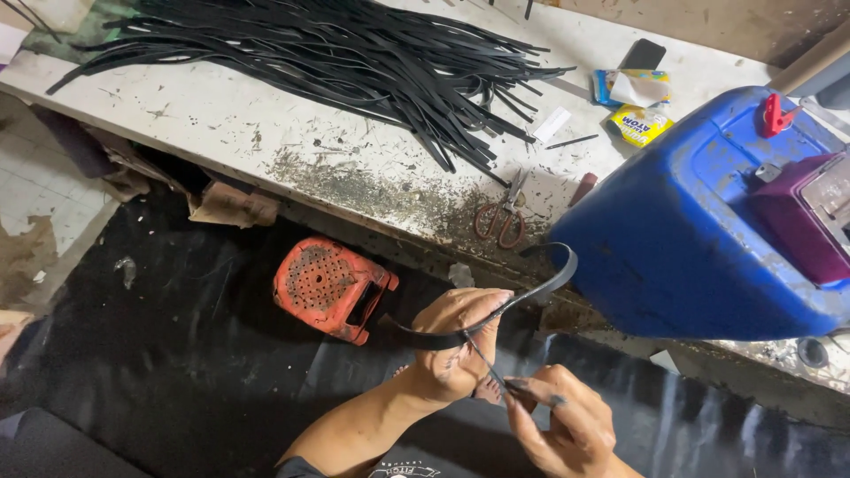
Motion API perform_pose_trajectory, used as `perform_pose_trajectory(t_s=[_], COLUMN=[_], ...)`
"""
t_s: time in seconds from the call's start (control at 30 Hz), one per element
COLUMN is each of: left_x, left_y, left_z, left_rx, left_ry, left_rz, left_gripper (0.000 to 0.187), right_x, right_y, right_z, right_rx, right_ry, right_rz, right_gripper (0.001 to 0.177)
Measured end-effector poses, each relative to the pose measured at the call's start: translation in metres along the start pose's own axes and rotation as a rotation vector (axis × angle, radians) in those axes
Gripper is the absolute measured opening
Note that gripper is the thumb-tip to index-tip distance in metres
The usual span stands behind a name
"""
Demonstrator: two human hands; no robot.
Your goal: The person picks up black rubber strips from a table, applies a dark substance to them using a small roller on a blue container, and then hangs the treated strips on a wall rack using colorful clothespins. The process is repeated for multiple strips.
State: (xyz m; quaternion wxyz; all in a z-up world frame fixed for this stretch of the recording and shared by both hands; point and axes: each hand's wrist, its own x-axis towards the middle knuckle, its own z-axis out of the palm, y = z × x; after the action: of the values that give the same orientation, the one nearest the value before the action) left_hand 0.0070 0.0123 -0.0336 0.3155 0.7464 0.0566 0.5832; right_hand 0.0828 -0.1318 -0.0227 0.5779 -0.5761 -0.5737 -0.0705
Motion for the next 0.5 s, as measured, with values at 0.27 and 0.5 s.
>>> perform_pose_trajectory(t_s=[0.27,0.5], left_x=[0.010,0.012], left_y=[0.011,0.015], left_z=[-0.005,-0.009], left_rx=[0.008,0.028], left_ry=[-0.013,-0.038], left_rz=[-0.017,-0.031], left_gripper=[0.013,0.014], right_x=[-0.007,-0.016], right_y=[0.016,0.023], right_z=[-0.004,-0.004], right_rx=[0.035,0.040], right_ry=[0.039,0.105], right_rz=[0.154,0.270], right_gripper=[0.014,0.013])
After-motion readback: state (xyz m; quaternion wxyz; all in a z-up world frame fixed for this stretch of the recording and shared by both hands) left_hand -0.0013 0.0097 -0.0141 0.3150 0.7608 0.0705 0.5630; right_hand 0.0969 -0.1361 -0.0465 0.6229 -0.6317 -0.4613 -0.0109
